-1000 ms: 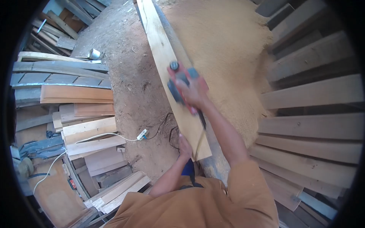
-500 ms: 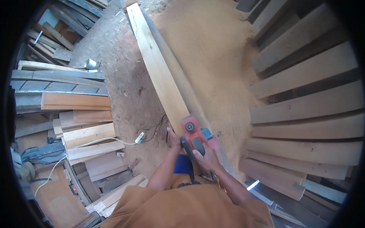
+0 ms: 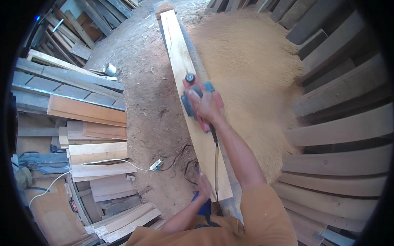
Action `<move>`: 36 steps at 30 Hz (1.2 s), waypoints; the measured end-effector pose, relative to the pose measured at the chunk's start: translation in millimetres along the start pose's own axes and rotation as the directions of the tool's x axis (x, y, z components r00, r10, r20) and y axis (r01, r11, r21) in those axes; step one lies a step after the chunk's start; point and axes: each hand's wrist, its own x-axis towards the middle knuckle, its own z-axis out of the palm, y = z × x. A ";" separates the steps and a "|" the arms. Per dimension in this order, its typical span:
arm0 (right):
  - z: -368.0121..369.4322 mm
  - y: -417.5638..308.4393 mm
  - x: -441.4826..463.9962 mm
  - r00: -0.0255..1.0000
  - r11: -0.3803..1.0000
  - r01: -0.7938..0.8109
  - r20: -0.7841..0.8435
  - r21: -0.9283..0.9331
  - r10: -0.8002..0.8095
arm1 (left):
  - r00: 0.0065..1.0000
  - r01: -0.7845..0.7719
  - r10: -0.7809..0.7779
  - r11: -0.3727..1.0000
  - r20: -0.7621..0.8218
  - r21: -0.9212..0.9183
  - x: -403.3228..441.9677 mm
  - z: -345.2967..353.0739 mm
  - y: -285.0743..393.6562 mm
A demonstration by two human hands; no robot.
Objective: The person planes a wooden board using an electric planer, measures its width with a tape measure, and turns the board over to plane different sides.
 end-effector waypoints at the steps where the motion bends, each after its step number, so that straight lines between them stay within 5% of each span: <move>1: -6.8 -23.9 15.3 0.998 0.998 -0.064 0.018 0.012 0.064 | 1.000 -0.016 0.017 1.000 -0.007 0.007 -0.2 0.2 3.2; 4: -0.3 -49.3 81.2 0.994 0.993 -0.106 0.007 0.059 0.106 | 0.998 -0.062 0.063 0.998 -0.031 0.027 0.9 -1.1 9.1; 5: 10.3 -34.8 112.1 0.993 0.994 0.104 -0.063 0.017 -0.103 | 0.997 -0.070 0.071 0.997 -0.039 0.029 -1.2 0.0 10.9; 7: 17.6 -45.0 136.7 0.987 0.981 0.161 -0.048 0.112 -0.157 | 0.994 -0.090 0.092 0.995 -0.055 0.037 -0.8 -0.4 11.1; 10: 13.0 -56.0 150.6 0.971 0.908 -0.206 0.189 0.366 0.144 | 0.991 -0.109 0.112 0.993 -0.071 0.034 -3.4 2.3 17.5; 16: -4.4 -55.1 73.4 0.963 0.906 -0.257 0.163 0.337 0.213 | 0.999 -0.031 0.031 0.999 -0.023 -0.033 -3.2 2.6 6.6; 19: -13.7 -42.2 -6.2 0.953 0.900 -0.288 0.185 0.327 0.238 | 0.997 0.076 -0.071 0.978 0.032 -0.193 0.5 1.7 -2.4; 21: -20.5 -31.0 -70.9 0.957 0.900 -0.271 0.192 0.340 0.216 | 0.974 0.223 -0.209 0.815 0.087 -0.534 4.3 0.1 -7.5; 23: -21.1 1.1 -140.0 0.940 0.866 -0.315 0.257 0.388 0.226 | 0.937 0.330 -0.317 0.657 0.149 -0.677 6.5 -10.3 -19.4; 27: -57.4 31.2 -315.8 0.924 0.957 -0.257 0.324 0.131 0.204 | 0.873 0.478 -0.456 0.732 0.172 -0.485 -18.2 -53.7 -91.7; 29: -62.5 54.3 -407.5 0.971 0.983 -0.130 0.216 0.131 0.100 | 0.852 0.520 -0.505 0.788 0.137 -0.330 -37.2 -71.7 -124.0; 31: -75.2 53.9 -470.9 0.935 0.940 -0.261 0.300 0.220 0.189 | 0.832 0.555 -0.543 0.813 0.116 -0.175 -50.2 -83.6 -161.6; 36: -57.9 57.1 -479.2 0.918 0.932 -0.340 0.258 0.124 0.301 | 0.768 0.619 -0.623 0.782 0.151 0.075 -79.4 -104.0 -206.1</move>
